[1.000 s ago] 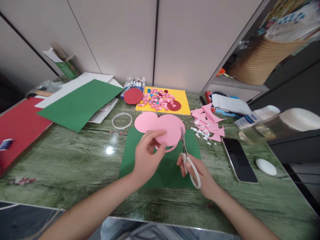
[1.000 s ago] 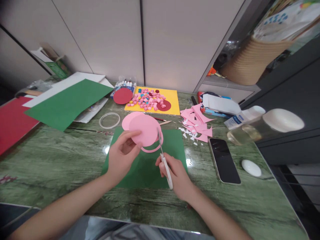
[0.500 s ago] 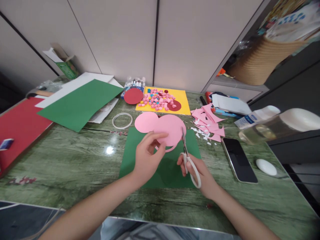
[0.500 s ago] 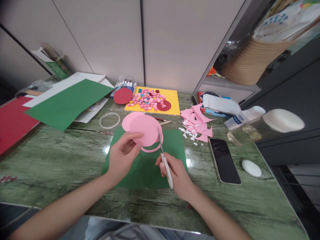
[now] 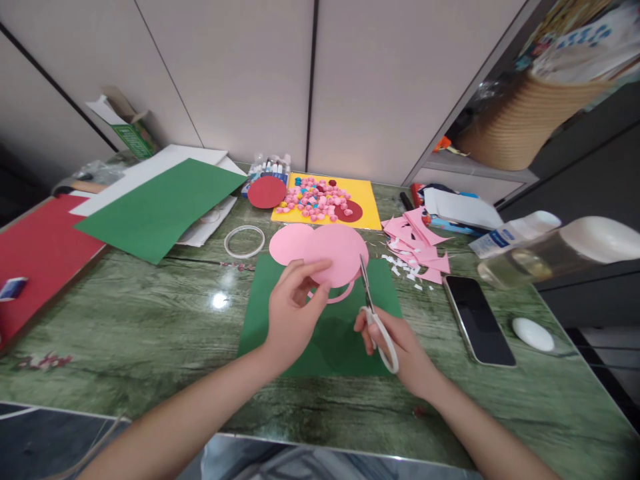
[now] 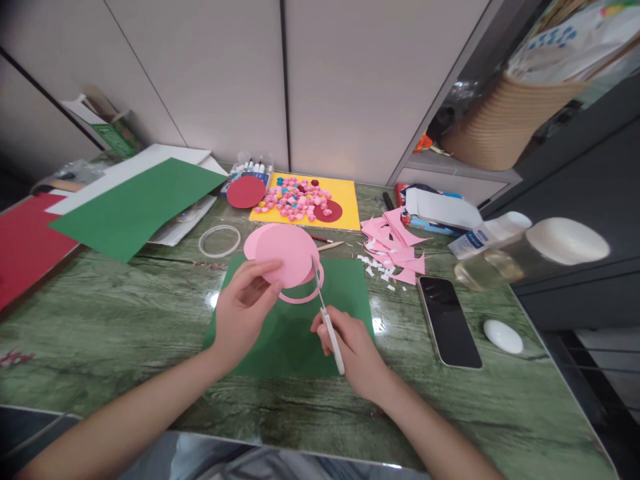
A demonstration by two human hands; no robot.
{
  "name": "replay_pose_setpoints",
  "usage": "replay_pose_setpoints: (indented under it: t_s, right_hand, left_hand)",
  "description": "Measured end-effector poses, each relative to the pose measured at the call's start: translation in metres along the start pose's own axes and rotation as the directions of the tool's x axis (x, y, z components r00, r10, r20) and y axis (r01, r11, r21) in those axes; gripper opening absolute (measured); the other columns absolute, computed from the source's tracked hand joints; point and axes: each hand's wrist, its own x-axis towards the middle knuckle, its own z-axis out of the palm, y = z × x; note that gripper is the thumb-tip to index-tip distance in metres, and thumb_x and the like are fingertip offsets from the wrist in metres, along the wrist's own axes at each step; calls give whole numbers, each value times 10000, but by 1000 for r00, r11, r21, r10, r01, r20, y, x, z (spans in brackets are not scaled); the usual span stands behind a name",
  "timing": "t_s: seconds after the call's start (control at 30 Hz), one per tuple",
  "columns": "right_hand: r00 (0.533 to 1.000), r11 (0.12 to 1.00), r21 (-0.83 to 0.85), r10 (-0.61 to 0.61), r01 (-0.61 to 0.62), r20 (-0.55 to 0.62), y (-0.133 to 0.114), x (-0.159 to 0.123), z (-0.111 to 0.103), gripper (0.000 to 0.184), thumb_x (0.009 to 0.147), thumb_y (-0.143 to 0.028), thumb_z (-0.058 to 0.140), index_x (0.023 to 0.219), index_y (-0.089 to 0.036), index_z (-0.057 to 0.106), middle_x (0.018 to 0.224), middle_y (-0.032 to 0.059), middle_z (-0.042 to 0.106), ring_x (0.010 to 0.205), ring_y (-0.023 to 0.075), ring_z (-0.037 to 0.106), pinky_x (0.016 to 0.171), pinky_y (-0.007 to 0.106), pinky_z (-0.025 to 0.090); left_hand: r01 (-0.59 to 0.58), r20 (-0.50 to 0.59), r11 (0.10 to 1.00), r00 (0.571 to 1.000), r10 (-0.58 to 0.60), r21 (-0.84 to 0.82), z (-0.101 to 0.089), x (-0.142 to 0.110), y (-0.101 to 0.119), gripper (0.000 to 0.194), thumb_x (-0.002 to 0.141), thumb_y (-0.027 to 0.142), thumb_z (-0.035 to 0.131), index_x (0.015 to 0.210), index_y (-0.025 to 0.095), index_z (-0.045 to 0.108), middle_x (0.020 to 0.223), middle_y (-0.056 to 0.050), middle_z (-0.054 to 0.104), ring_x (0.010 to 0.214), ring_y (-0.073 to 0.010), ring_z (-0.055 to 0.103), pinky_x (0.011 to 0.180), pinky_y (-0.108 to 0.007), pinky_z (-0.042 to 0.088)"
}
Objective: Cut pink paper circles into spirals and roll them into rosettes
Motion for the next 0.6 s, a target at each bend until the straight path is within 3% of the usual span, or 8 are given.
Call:
replay_pose_setpoints:
  t_s: [0.6]
  right_hand:
    - [1000, 1000, 9, -4, 4, -25, 3, -2, 3, 454, 908, -587, 303, 894, -194, 528, 630, -12, 485, 600, 150, 453, 591, 277, 343]
  left_hand:
    - [65, 61, 998, 996, -66, 21, 1, -4, 1, 239, 770, 107, 581, 973, 202, 665, 939, -59, 568, 906, -157, 555, 709, -227, 500]
